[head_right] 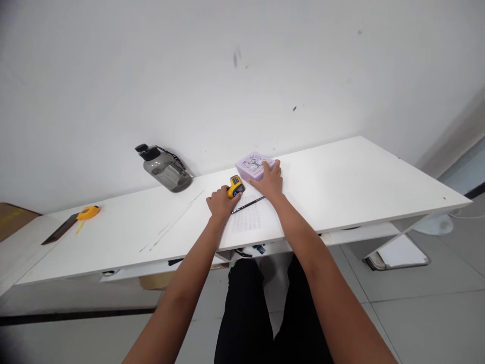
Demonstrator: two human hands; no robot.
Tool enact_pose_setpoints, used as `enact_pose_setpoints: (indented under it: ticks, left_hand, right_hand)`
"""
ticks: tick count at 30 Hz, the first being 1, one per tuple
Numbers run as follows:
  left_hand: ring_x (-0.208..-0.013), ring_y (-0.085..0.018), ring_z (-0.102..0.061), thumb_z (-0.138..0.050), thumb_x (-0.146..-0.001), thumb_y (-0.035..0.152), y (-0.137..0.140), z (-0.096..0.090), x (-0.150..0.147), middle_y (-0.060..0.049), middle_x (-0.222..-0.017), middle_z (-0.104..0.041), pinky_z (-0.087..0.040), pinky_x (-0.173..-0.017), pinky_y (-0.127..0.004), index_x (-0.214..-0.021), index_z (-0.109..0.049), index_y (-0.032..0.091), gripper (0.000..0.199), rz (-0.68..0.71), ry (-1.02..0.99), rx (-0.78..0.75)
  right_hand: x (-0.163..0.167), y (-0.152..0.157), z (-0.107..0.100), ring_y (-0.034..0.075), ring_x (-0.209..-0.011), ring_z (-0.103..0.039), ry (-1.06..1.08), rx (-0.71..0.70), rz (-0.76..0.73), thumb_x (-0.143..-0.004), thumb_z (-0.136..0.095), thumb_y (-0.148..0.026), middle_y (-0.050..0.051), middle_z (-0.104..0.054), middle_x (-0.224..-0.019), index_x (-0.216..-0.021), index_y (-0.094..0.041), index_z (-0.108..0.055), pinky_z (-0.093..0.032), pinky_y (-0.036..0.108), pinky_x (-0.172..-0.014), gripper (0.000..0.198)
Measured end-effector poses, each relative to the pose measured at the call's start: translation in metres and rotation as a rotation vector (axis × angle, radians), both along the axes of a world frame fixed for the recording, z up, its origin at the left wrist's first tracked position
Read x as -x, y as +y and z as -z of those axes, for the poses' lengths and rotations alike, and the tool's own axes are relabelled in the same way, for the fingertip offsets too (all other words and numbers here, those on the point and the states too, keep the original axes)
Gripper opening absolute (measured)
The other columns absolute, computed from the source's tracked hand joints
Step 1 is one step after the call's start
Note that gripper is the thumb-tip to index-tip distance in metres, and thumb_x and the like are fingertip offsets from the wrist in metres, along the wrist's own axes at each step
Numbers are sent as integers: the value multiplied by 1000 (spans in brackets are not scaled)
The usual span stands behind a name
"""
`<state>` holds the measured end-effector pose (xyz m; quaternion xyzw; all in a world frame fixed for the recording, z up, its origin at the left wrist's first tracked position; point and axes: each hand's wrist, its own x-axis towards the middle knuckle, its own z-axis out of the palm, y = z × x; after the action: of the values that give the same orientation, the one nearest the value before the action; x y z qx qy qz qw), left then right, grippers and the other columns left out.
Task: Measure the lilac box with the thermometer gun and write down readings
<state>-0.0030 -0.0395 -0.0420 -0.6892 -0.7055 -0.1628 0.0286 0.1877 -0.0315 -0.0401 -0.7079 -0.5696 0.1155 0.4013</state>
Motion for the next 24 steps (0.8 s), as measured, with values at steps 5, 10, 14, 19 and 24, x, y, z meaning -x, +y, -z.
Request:
enact_pose_setpoints:
  ticks: [5, 10, 14, 19, 24]
  left_hand:
    - [-123, -36, -56, -61, -86, 64, 1, 1, -1, -16, -129, -66, -38, -96, -48, -128, -58, 22, 59, 21, 20, 9]
    - [-124, -39, -54, -62, -83, 69, 14, -2, 5, -18, -131, -64, -37, -98, -51, -127, -56, 21, 66, 94, 20, 41]
    - [-122, -40, -55, -71, -73, 74, 35, -8, 17, -16, -131, -64, -36, -99, -50, -123, -57, 23, 72, 184, -25, 82]
    - [-120, -38, -58, -73, -77, 67, 54, 0, 33, -15, -127, -67, -36, -97, -47, -127, -59, 25, 68, 254, -77, 11]
    - [-115, -35, -60, -85, -68, 61, 57, 7, 41, -13, -124, -66, -39, -93, -42, -130, -61, 23, 77, 397, -168, -74]
  right_hand:
    - [0, 1, 1, 41, -140, -35, 10, -8, -1, -75, -76, -55, 19, -16, -159, -146, -25, -38, -42, 57, -106, 86]
    - [0, 0, 1, 42, -139, -36, 16, -19, 13, -73, -78, -54, 19, -19, -158, -146, -24, -40, -42, 57, -106, 87]
    - [2, 1, 0, 43, -138, -39, 1, -39, 63, -74, -76, -55, 21, -19, -158, -146, -23, -42, -41, 59, -106, 85]
    - [3, 5, -1, 39, -134, -46, -5, -85, 107, -73, -76, -57, 19, -29, -152, -142, -24, -48, -36, 61, -111, 81]
    - [-3, 6, -3, 34, -135, -46, 120, -140, 95, -72, -76, -58, 18, -29, -150, -140, -21, -51, -37, 52, -115, 82]
